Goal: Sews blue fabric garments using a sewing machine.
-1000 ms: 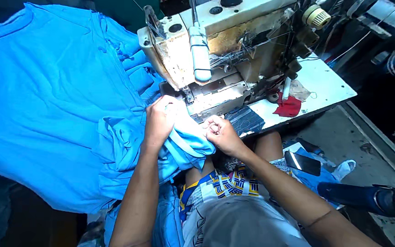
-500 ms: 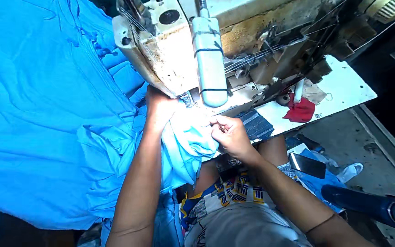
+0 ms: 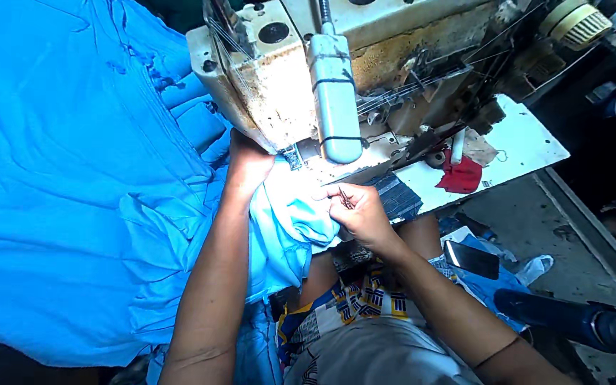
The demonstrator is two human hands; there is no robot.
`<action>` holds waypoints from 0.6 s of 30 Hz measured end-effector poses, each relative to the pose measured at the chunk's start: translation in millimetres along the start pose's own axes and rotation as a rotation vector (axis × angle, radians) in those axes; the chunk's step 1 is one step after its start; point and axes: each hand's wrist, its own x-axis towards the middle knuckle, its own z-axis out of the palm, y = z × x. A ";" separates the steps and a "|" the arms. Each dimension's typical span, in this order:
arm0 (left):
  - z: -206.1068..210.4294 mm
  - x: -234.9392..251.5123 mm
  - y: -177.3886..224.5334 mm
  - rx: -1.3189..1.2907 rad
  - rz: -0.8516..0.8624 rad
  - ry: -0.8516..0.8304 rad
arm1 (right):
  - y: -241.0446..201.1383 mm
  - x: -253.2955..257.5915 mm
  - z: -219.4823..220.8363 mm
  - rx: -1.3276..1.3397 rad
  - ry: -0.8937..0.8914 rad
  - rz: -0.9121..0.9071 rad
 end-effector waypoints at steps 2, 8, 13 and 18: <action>-0.3 0.0 -0.9 -0.113 0.001 0.004 | 0.8 0.1 0.1 0.025 -0.007 0.004; -1.2 5.2 -5.5 -0.232 0.085 -0.041 | 1.7 -0.5 1.2 0.025 -0.010 0.016; -1.3 10.4 -13.9 -0.231 0.097 -0.088 | 1.6 -0.5 0.4 0.005 -0.026 0.024; -5.5 2.1 -10.7 0.129 0.093 0.025 | 0.0 -1.2 -0.7 0.007 -0.059 0.009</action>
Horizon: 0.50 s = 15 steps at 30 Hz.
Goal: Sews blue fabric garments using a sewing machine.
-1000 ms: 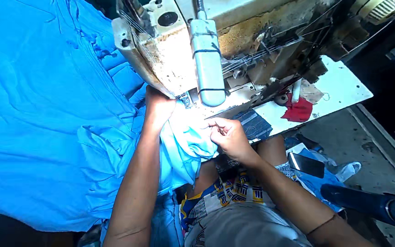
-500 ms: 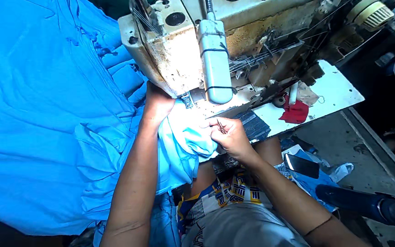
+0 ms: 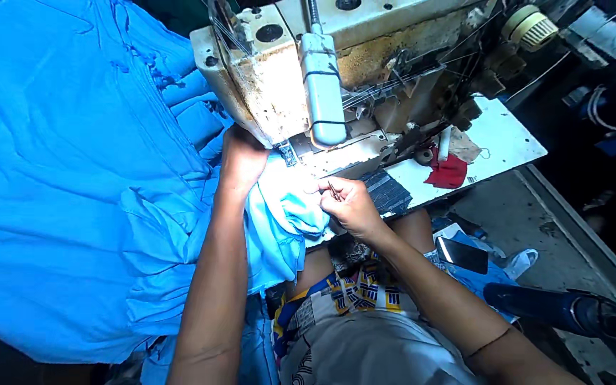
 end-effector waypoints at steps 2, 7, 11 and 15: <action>-11.4 -27.0 17.3 0.062 -0.007 0.136 | -2.1 0.3 0.6 0.007 -0.008 -0.016; -30.6 -140.8 51.5 0.094 0.146 -0.253 | -13.7 3.1 1.6 0.025 -0.010 -0.061; -69.4 -178.2 53.9 0.409 0.120 -0.340 | -25.0 7.1 7.9 -0.084 -0.046 -0.156; -122.6 -186.1 78.4 0.390 0.197 -0.228 | -21.2 19.1 -1.3 -0.742 -0.063 -0.447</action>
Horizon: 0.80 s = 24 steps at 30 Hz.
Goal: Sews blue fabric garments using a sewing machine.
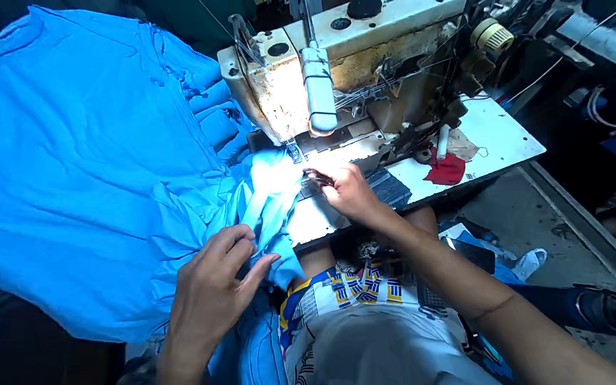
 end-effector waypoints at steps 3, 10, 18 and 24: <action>-13.0 1.4 14.2 -0.114 0.132 0.051 | 6.4 7.6 -5.7 -0.024 -0.122 -0.193; 20.3 20.7 29.5 -0.435 0.369 0.072 | -10.2 -4.3 -15.4 0.244 -0.247 -0.339; 28.7 29.7 31.4 -0.382 0.505 -0.006 | 7.3 -9.4 -25.6 0.308 -0.277 -0.244; 14.5 30.4 31.1 -0.210 0.533 -0.049 | 26.8 29.7 -20.2 0.088 -0.269 -0.225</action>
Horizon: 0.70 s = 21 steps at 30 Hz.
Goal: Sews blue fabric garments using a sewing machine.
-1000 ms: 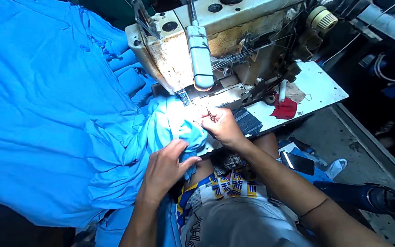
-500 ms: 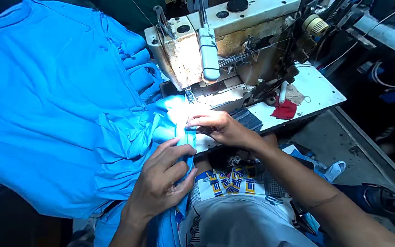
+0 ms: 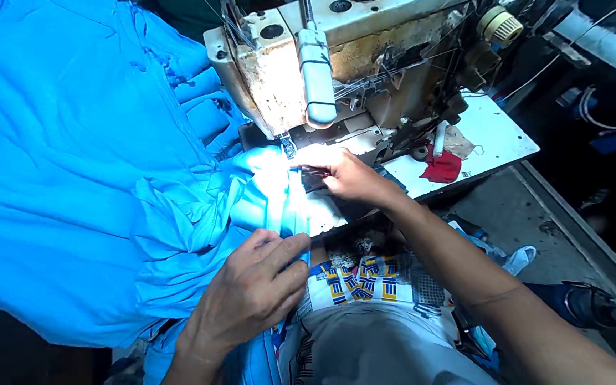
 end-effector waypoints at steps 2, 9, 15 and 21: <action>-14.2 -3.9 -0.8 0.052 -0.024 0.004 | 5.5 10.1 1.5 0.033 -0.029 -0.041; -17.4 -18.6 -8.0 0.023 -0.094 0.092 | -31.8 -23.8 9.7 0.228 -0.105 -0.089; 54.0 -13.8 -36.7 0.126 -0.244 0.261 | -30.4 -78.8 44.3 0.295 0.085 0.015; 90.9 -20.5 -88.4 0.438 -0.264 0.256 | -33.9 -95.5 52.5 0.444 0.287 0.209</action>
